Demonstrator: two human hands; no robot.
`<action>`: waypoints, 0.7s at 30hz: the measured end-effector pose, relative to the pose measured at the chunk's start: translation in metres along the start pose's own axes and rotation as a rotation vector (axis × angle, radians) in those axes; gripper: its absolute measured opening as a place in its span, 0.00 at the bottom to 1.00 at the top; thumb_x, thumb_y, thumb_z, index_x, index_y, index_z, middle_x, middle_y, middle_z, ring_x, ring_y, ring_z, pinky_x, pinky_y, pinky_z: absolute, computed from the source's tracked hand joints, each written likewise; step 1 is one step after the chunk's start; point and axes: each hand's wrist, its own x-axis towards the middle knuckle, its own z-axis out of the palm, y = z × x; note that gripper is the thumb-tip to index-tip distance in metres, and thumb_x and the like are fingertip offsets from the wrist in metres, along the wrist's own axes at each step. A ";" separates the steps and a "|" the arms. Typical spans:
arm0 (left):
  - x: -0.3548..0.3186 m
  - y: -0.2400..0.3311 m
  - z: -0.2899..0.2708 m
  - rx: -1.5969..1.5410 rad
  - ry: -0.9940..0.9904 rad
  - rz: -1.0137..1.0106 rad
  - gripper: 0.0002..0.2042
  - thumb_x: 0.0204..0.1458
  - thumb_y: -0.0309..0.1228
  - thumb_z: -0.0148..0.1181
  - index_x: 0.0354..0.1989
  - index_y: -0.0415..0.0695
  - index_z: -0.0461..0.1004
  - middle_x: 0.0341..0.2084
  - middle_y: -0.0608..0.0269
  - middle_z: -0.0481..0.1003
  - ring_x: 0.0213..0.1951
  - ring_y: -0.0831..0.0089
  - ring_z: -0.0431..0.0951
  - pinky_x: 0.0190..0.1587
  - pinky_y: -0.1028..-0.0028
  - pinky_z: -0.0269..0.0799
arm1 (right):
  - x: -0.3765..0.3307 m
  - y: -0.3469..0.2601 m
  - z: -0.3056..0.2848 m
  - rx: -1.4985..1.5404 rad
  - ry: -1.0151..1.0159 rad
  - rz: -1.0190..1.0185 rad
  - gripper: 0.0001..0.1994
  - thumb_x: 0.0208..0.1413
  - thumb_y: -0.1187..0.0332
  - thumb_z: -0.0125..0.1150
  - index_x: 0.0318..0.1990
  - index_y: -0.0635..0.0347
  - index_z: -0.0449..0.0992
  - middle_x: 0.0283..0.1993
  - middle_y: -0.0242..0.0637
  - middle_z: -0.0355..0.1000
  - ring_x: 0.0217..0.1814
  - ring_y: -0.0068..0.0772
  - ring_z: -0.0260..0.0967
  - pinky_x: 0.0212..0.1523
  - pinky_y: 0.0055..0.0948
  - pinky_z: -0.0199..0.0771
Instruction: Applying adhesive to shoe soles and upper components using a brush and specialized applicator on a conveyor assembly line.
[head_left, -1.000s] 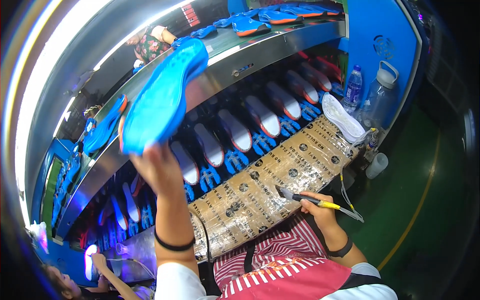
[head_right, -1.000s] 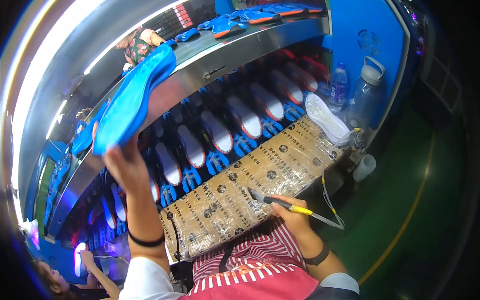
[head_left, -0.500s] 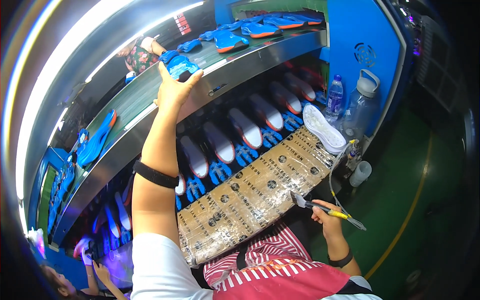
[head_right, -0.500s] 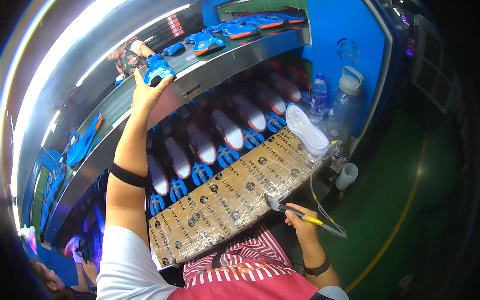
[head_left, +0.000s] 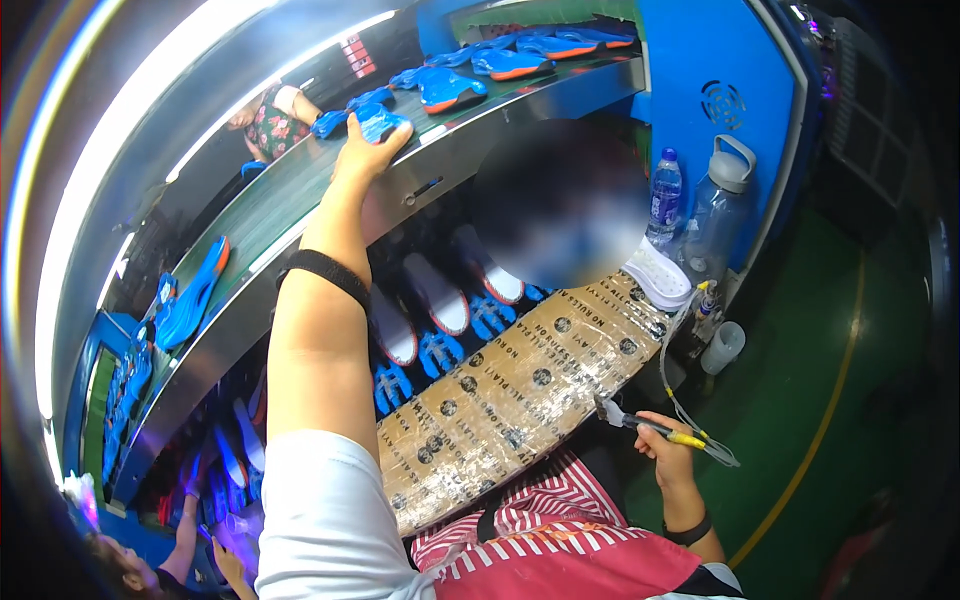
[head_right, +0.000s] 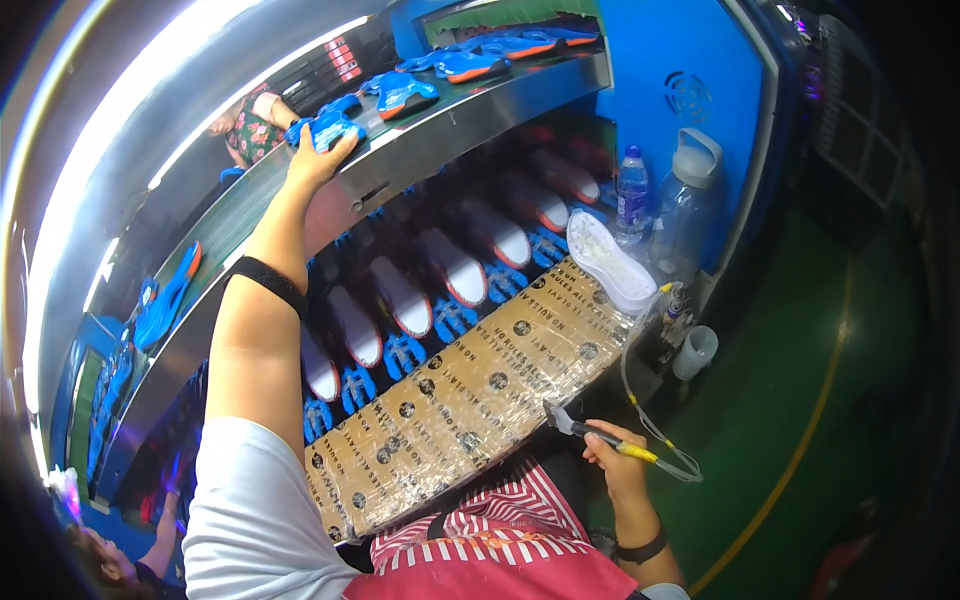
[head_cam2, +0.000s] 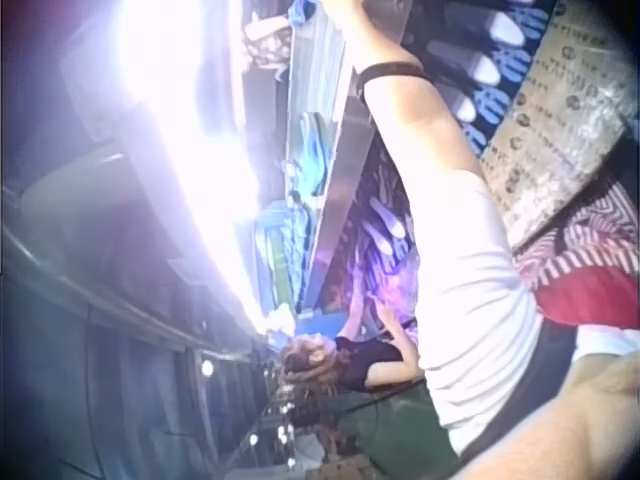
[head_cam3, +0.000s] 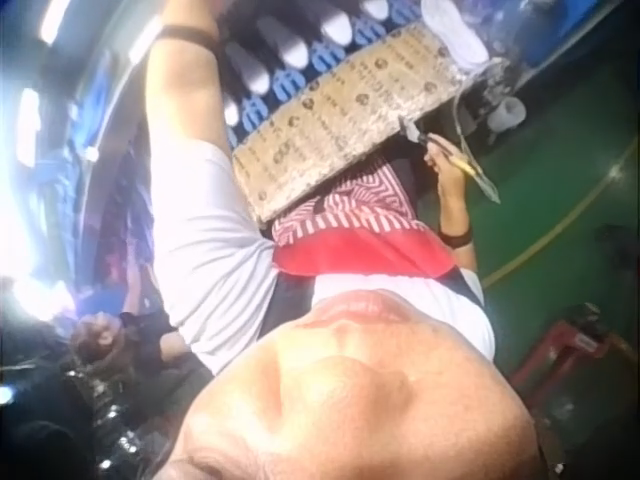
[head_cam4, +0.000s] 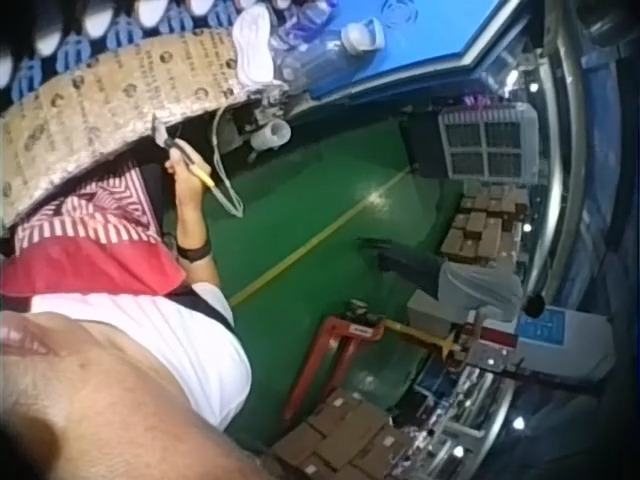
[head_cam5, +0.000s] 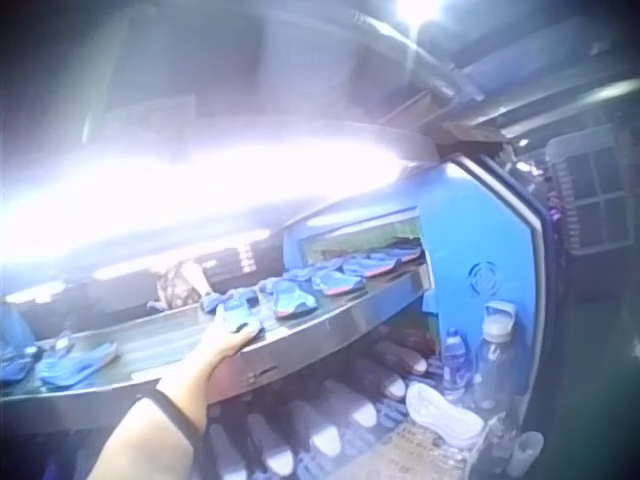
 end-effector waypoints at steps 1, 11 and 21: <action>-0.003 -0.004 -0.005 -0.073 0.014 0.005 0.56 0.34 0.67 0.54 0.65 0.40 0.38 0.56 0.37 0.59 0.58 0.49 0.61 0.59 0.62 0.55 | -0.003 0.002 0.003 -0.005 -0.017 0.009 0.12 0.46 0.74 0.60 0.40 0.68 0.76 0.21 0.34 0.72 0.19 0.17 0.66 0.20 0.12 0.63; -0.096 -0.204 -0.193 0.894 0.326 -0.453 0.34 0.43 0.51 0.56 0.59 0.52 0.58 0.59 0.52 0.57 0.62 0.53 0.52 0.55 0.39 0.47 | -0.035 0.040 0.043 -0.031 -0.031 0.028 0.12 0.46 0.73 0.60 0.40 0.67 0.75 0.20 0.34 0.71 0.18 0.17 0.64 0.18 0.11 0.57; -0.204 -0.318 -0.299 0.484 0.405 0.036 0.19 0.48 0.46 0.57 0.24 0.40 0.73 0.20 0.61 0.73 0.24 0.67 0.71 0.32 0.68 0.65 | -0.045 0.060 0.133 -0.056 -0.218 0.054 0.13 0.47 0.73 0.61 0.41 0.70 0.73 0.19 0.35 0.70 0.17 0.17 0.64 0.18 0.12 0.59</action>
